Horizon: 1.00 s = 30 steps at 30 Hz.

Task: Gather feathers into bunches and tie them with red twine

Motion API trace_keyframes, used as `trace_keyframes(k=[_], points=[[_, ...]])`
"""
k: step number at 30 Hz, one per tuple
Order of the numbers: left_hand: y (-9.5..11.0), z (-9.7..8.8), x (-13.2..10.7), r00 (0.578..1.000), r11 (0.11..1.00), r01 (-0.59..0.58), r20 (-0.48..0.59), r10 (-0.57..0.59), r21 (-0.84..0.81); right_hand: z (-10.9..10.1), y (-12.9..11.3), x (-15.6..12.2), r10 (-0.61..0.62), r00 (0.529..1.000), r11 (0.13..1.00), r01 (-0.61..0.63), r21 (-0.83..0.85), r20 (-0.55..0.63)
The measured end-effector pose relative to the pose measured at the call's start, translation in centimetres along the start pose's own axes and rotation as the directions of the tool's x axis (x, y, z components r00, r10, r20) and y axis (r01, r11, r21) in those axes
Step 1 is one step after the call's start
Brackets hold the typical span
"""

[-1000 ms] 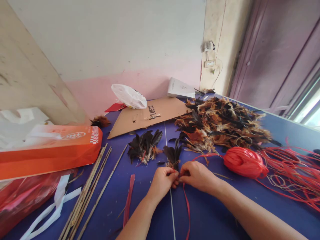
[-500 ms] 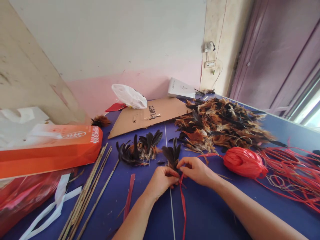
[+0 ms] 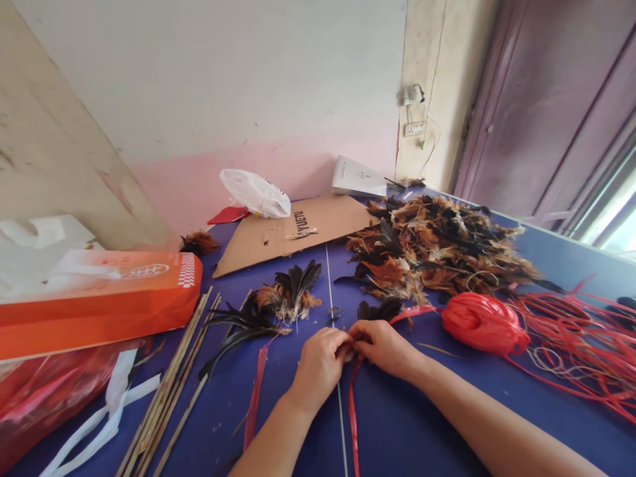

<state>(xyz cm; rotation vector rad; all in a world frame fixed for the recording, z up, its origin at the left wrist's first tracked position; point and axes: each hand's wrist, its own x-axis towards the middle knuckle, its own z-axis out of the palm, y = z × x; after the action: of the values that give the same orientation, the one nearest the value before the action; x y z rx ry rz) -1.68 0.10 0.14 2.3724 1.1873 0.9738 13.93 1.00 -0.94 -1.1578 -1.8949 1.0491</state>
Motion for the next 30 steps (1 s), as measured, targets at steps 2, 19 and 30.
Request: trace_keyframes(k=[2,19,30], points=[[-0.1,0.2,-0.1,0.999,0.997,-0.025,-0.028,0.027,0.068,0.0,0.1,0.1,0.001,1.000,1.000,-0.001,-0.019,-0.006],[-0.6,0.6,-0.1,0.991,0.993,0.118,-0.058,-0.117,0.030,-0.1,0.8,0.3,0.164,0.985,0.986,-0.162,0.038,-0.060],[-1.8,0.0,-0.1,0.957,0.961,0.277,-0.090,-0.276,-0.008,-0.6,-0.6,-0.4,-0.233,0.972,0.925,0.222,-0.307,0.000]])
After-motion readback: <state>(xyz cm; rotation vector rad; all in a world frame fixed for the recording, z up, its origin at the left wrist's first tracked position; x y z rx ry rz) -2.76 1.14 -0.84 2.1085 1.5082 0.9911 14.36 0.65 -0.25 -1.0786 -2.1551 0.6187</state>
